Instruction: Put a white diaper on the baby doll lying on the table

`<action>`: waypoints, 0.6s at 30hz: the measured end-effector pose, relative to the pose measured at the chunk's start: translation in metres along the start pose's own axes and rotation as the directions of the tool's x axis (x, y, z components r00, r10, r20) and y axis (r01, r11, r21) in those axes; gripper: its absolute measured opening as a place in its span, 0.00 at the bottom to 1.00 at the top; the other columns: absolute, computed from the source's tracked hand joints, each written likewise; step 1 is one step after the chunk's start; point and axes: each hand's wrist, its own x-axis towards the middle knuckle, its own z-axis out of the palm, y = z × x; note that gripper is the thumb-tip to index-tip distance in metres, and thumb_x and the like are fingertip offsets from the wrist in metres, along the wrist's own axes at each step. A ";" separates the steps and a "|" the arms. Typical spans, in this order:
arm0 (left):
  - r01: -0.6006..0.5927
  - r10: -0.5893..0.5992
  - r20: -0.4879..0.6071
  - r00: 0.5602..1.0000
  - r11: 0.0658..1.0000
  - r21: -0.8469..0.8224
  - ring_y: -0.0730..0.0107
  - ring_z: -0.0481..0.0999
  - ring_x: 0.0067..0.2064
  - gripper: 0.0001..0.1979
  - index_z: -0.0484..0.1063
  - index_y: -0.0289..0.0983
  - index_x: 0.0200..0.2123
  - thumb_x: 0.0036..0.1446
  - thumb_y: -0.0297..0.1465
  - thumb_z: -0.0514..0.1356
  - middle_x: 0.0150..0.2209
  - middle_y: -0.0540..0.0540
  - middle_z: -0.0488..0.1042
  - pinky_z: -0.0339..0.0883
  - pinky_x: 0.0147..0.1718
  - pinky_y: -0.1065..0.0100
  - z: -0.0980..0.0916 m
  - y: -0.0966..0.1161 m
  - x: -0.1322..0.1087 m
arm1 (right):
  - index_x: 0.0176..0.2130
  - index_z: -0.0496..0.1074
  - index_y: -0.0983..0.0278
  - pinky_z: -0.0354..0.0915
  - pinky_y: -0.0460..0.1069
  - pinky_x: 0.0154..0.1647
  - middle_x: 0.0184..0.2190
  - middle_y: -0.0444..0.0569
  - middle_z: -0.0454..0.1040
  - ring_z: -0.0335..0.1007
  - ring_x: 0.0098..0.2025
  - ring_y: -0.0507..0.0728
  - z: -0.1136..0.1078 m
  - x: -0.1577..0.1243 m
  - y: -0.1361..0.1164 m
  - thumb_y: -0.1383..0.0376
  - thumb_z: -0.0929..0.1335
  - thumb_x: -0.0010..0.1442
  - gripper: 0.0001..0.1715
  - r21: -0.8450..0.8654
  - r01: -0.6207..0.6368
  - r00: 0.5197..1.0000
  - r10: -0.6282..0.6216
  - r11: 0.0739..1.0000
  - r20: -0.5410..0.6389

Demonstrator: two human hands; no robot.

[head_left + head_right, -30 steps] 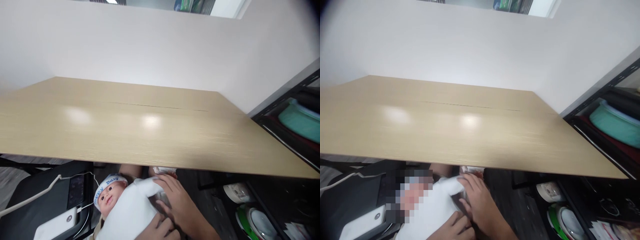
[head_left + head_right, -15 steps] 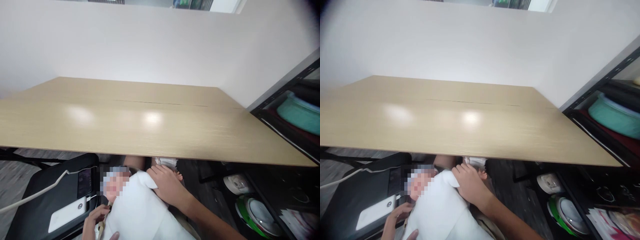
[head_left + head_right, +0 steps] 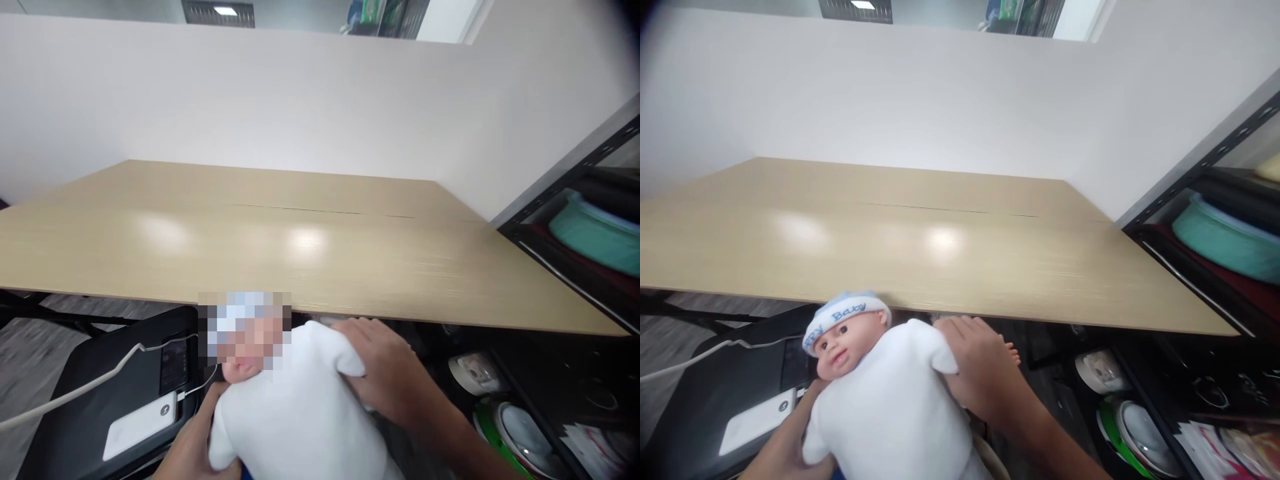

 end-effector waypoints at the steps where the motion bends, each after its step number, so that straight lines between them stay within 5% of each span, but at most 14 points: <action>1: -0.022 0.023 0.039 0.999 1.000 -0.019 0.59 0.84 0.43 0.27 0.70 0.42 0.62 0.61 0.35 0.70 0.47 0.47 0.82 0.81 0.39 0.62 -0.005 0.009 0.011 | 0.55 0.74 0.61 0.66 0.57 0.51 0.48 0.53 0.81 0.75 0.49 0.64 -0.010 -0.002 0.004 0.69 0.65 0.65 0.20 0.002 -0.022 0.999 0.022 1.000 -0.032; 5: -0.109 0.129 0.262 0.956 0.990 -0.087 0.59 0.84 0.43 0.32 0.65 0.46 0.62 0.53 0.27 0.65 0.46 0.52 0.83 0.78 0.41 0.64 -0.030 0.060 0.074 | 0.49 0.76 0.57 0.66 0.54 0.45 0.45 0.50 0.83 0.78 0.46 0.63 -0.041 0.002 0.030 0.67 0.66 0.65 0.15 -0.040 -0.152 0.981 0.145 0.988 -0.128; 8: -0.191 0.177 0.315 0.932 0.981 0.015 0.56 0.83 0.49 0.30 0.67 0.44 0.59 0.52 0.30 0.65 0.49 0.50 0.82 0.76 0.44 0.63 -0.050 0.097 0.135 | 0.40 0.72 0.57 0.61 0.52 0.36 0.37 0.48 0.81 0.77 0.38 0.61 -0.054 0.020 0.055 0.65 0.67 0.66 0.03 -0.081 -0.283 0.950 0.268 0.956 -0.157; 10: -0.238 0.183 0.323 0.928 0.961 0.140 0.54 0.82 0.49 0.28 0.69 0.41 0.56 0.50 0.34 0.67 0.49 0.47 0.81 0.75 0.44 0.62 -0.060 0.112 0.176 | 0.36 0.68 0.57 0.57 0.51 0.32 0.33 0.47 0.79 0.75 0.34 0.60 -0.055 0.036 0.071 0.63 0.68 0.67 0.05 -0.089 -0.349 0.928 0.331 0.933 -0.169; 14: -0.299 0.208 0.329 0.921 0.919 0.258 0.50 0.81 0.50 0.30 0.72 0.39 0.56 0.50 0.40 0.68 0.51 0.44 0.81 0.73 0.45 0.61 -0.068 0.122 0.245 | 0.36 0.66 0.57 0.55 0.50 0.33 0.35 0.49 0.80 0.76 0.36 0.61 -0.042 0.067 0.103 0.61 0.67 0.70 0.09 -0.100 -0.399 0.909 0.378 0.911 -0.177; 18: -0.298 0.192 0.336 0.922 0.905 0.303 0.49 0.81 0.50 0.30 0.73 0.38 0.56 0.51 0.43 0.67 0.51 0.43 0.83 0.73 0.45 0.61 -0.071 0.118 0.279 | 0.39 0.69 0.58 0.57 0.51 0.35 0.38 0.51 0.81 0.77 0.40 0.62 -0.022 0.085 0.127 0.59 0.67 0.71 0.08 -0.110 -0.386 0.914 0.363 0.916 -0.180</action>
